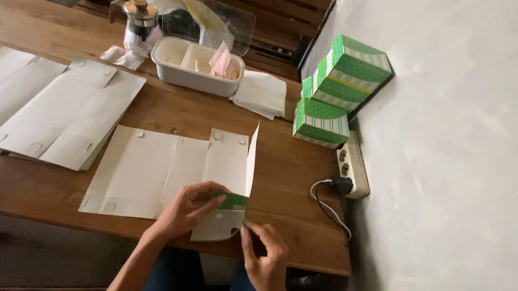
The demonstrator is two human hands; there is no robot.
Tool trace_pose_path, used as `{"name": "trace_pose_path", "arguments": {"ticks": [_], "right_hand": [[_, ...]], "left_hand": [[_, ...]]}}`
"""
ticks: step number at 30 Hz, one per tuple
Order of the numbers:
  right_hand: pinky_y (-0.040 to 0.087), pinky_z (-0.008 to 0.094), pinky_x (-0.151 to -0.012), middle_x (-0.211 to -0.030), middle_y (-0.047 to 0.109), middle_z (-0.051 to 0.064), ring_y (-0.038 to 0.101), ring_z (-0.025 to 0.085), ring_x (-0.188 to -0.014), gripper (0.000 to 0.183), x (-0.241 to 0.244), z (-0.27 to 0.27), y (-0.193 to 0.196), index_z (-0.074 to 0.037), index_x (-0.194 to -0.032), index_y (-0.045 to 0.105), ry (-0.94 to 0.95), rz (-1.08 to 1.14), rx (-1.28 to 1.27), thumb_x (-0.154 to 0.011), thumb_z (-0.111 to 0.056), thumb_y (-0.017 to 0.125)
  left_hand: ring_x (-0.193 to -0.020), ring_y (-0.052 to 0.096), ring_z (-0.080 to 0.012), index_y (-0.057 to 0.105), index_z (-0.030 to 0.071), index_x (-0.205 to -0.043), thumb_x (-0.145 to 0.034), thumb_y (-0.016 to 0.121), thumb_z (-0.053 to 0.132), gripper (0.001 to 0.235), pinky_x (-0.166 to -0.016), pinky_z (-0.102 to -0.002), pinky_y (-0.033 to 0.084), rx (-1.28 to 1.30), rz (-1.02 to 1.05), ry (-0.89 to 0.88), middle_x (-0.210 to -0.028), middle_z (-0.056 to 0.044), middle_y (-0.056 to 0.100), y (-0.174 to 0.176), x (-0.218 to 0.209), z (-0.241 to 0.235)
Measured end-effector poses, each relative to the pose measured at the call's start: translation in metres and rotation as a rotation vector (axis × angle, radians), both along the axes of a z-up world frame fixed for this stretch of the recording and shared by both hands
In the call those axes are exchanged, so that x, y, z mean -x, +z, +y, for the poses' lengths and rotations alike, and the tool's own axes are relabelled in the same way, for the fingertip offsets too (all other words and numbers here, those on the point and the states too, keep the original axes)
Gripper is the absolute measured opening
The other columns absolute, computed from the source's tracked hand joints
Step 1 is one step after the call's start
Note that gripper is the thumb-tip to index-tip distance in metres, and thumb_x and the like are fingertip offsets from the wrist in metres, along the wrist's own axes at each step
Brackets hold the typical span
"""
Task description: The person folds a flat cardboard sheet along pre-scored lines to form a small rectangular box. They press the edges and tabs to secure the shape, then place the finished box on a stack of similar boxes on the table.
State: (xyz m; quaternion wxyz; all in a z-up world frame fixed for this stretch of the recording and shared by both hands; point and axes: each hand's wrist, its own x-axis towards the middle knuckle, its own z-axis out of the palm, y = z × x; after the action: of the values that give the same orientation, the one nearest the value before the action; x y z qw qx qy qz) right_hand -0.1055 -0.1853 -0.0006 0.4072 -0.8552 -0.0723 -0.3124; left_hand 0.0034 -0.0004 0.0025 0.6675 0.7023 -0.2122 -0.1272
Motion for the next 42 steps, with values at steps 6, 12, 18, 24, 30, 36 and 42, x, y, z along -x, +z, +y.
{"name": "trace_pose_path", "arguments": {"ticks": [6,12,18,24,30,36,42], "right_hand": [[0.056,0.029,-0.061,-0.071,0.075,-0.001,0.068,0.013,-0.064,0.021,-0.002,0.004,-0.01,-0.011,-0.095,0.082,-0.034,0.155,-0.031,-0.096,-0.024,0.065],[0.047,0.022,-0.054,-0.071,0.072,-0.002,0.059,0.006,-0.06,0.03,0.012,0.008,-0.004,-0.008,-0.109,0.084,0.082,0.361,-0.338,-0.096,-0.025,0.063],[0.055,0.028,-0.08,-0.1,0.073,0.006,0.071,0.019,-0.089,0.02,0.004,0.013,0.01,-0.008,-0.115,0.072,0.227,0.094,-0.044,-0.097,-0.006,0.064],[0.06,0.03,-0.081,-0.093,0.073,0.006,0.072,0.02,-0.086,0.021,-0.018,0.006,0.002,-0.007,-0.111,0.073,0.072,-0.066,0.134,-0.09,-0.006,0.075],[0.048,0.026,-0.064,-0.084,0.056,0.0,0.054,0.016,-0.073,0.014,-0.031,-0.001,-0.001,-0.013,-0.094,0.075,0.044,-0.196,0.211,-0.085,-0.007,0.084],[0.054,0.031,-0.071,-0.097,0.067,-0.001,0.06,0.02,-0.084,0.007,-0.039,-0.013,0.017,-0.011,-0.099,0.075,0.132,-0.275,0.432,-0.093,-0.009,0.077],[0.058,0.034,-0.075,-0.099,0.073,0.008,0.063,0.026,-0.084,0.009,-0.048,-0.029,0.02,-0.002,-0.104,0.075,0.345,-0.327,0.486,-0.095,-0.001,0.073]], "left_hand": [[-0.086,0.073,-0.0077,0.079,0.007,-0.104,-0.096,0.065,0.022,0.021,-0.074,-0.021,0.055,-0.055,-0.094,0.043,-0.095,-0.001,0.082,-0.008,-0.005,0.0],[-0.093,0.077,-0.0124,0.079,0.006,-0.109,-0.096,0.065,0.021,0.025,-0.078,-0.023,0.06,-0.004,-0.046,0.032,-0.103,-0.006,0.084,-0.002,-0.003,0.001],[-0.089,0.072,-0.0067,0.082,0.006,-0.109,-0.095,0.067,0.021,0.025,-0.078,-0.02,0.057,-0.01,0.019,0.029,-0.099,-0.002,0.083,0.001,-0.003,0.0],[-0.092,0.071,-0.0073,0.082,0.007,-0.108,-0.095,0.065,0.025,0.028,-0.078,-0.021,0.054,-0.03,0.036,-0.007,-0.099,-0.002,0.083,0.005,-0.003,0.001],[-0.094,0.07,-0.0081,0.078,-0.001,-0.113,-0.094,0.067,0.027,0.036,-0.082,-0.021,0.055,0.108,0.064,-0.111,-0.104,-0.006,0.081,-0.002,-0.006,0.003],[-0.091,0.069,-0.0095,0.079,0.011,-0.122,-0.093,0.067,0.035,0.039,-0.082,-0.025,0.053,-0.077,-0.046,-0.263,-0.094,-0.002,0.079,0.018,-0.014,0.009],[-0.09,0.074,-0.0094,0.08,0.011,-0.109,-0.098,0.061,0.029,0.028,-0.077,-0.026,0.057,-0.25,-0.238,-0.501,-0.102,-0.001,0.084,0.025,-0.047,0.004]]}}
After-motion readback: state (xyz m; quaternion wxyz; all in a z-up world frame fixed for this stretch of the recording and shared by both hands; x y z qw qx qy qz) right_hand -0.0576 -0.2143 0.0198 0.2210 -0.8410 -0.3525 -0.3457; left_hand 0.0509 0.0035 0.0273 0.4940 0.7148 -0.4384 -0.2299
